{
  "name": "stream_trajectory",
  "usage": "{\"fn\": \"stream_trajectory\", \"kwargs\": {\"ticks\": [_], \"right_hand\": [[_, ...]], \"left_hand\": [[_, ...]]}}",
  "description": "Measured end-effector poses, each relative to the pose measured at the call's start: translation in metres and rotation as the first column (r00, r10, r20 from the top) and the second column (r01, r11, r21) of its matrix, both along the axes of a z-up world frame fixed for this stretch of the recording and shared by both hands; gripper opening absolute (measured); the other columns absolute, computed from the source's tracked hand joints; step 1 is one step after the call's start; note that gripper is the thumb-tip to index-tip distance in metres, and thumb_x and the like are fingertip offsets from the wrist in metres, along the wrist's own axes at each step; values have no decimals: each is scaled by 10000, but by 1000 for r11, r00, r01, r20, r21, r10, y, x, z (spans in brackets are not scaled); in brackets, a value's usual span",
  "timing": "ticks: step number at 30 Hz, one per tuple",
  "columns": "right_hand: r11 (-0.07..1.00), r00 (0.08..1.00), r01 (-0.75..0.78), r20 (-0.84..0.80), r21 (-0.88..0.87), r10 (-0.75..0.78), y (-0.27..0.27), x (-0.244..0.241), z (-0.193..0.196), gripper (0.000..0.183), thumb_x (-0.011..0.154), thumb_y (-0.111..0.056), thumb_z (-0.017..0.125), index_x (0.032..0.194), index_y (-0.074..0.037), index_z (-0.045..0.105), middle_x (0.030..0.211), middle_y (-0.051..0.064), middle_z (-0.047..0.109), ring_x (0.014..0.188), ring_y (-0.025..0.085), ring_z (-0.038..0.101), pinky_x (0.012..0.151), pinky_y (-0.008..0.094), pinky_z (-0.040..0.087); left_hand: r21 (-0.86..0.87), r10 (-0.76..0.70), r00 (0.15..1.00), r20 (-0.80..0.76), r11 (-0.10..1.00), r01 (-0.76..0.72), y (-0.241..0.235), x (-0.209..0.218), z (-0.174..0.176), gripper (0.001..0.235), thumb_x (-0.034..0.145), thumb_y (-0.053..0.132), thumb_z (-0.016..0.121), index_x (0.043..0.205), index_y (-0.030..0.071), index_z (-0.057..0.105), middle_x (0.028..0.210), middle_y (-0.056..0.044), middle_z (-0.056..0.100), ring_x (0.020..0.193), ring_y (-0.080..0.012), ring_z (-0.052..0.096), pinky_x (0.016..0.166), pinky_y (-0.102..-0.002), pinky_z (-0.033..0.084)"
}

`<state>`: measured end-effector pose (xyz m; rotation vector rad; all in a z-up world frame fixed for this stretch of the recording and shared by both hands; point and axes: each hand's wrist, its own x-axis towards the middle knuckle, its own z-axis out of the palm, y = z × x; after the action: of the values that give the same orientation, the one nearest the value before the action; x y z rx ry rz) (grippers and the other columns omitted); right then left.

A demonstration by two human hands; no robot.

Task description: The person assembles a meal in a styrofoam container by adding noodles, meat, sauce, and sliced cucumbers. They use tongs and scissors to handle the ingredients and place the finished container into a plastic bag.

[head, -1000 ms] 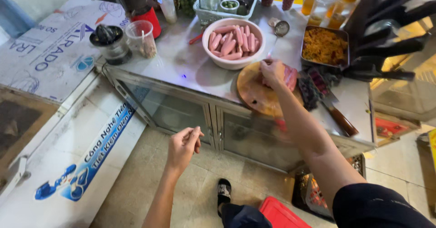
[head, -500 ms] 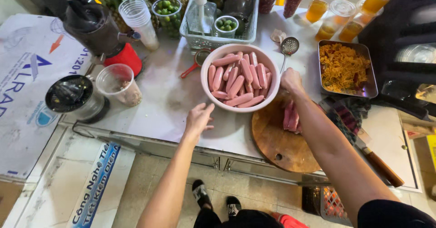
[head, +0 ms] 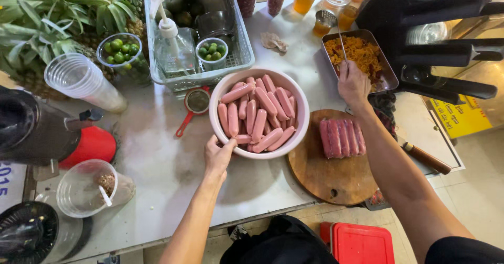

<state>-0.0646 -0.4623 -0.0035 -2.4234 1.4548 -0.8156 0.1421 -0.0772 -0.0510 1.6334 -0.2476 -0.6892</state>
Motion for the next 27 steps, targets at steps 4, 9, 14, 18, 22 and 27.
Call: {"fn": "stream_trajectory", "kwargs": {"ticks": [4,9,14,18,22,27], "right_hand": [[999,984,-25,-173,31,30,-15,10,-14,315,1138,-370,471,1209,-125,657,944,234,726,895,464,675,808,586,502],[983,970,-185,-159,-4,182,-33,35,-32,296,1102,-296,481,1263,-90,620,994,266,707,885,485,669,805,598,514],[955,912,-280,-286,93,295,-53,52,-44,451,998,-279,557,1411,-106,501,1114,286,662,902,495,653,756,611,504],[860,780,-467,-364,205,509,-83,62,-54,582,963,-224,586,1518,-128,440,1152,285,677,971,473,664,817,587,518],[755,652,-589,-384,287,654,-104,76,-56,594,865,-179,658,1442,-71,569,1087,276,726,1010,436,695,893,518,553],[808,788,-561,-185,181,588,-87,61,-18,363,964,-243,652,1256,-37,716,1027,287,709,961,447,684,882,503,537]], "left_hand": [[-38,-24,998,-64,999,22,-18,-8,-5,245,770,138,776,975,19,714,840,-36,697,738,-127,619,662,-302,513],[-84,-61,985,-159,995,49,-42,-11,2,248,822,155,786,1005,16,692,856,-33,688,723,-116,637,621,-308,557],[-75,-172,968,-181,984,160,-61,-3,16,248,835,163,755,1028,26,678,876,-36,690,733,-125,684,646,-329,631],[-61,-154,968,-199,988,145,-69,-2,25,261,837,181,750,1046,39,683,914,-41,711,762,-140,714,678,-334,638],[63,-100,968,-229,991,118,-64,-11,33,316,842,239,732,1091,55,672,968,-39,710,812,-116,715,668,-351,647],[61,-80,961,-266,993,99,-64,-21,46,439,831,313,746,1166,57,623,991,-58,724,787,-189,747,672,-361,653]]}}
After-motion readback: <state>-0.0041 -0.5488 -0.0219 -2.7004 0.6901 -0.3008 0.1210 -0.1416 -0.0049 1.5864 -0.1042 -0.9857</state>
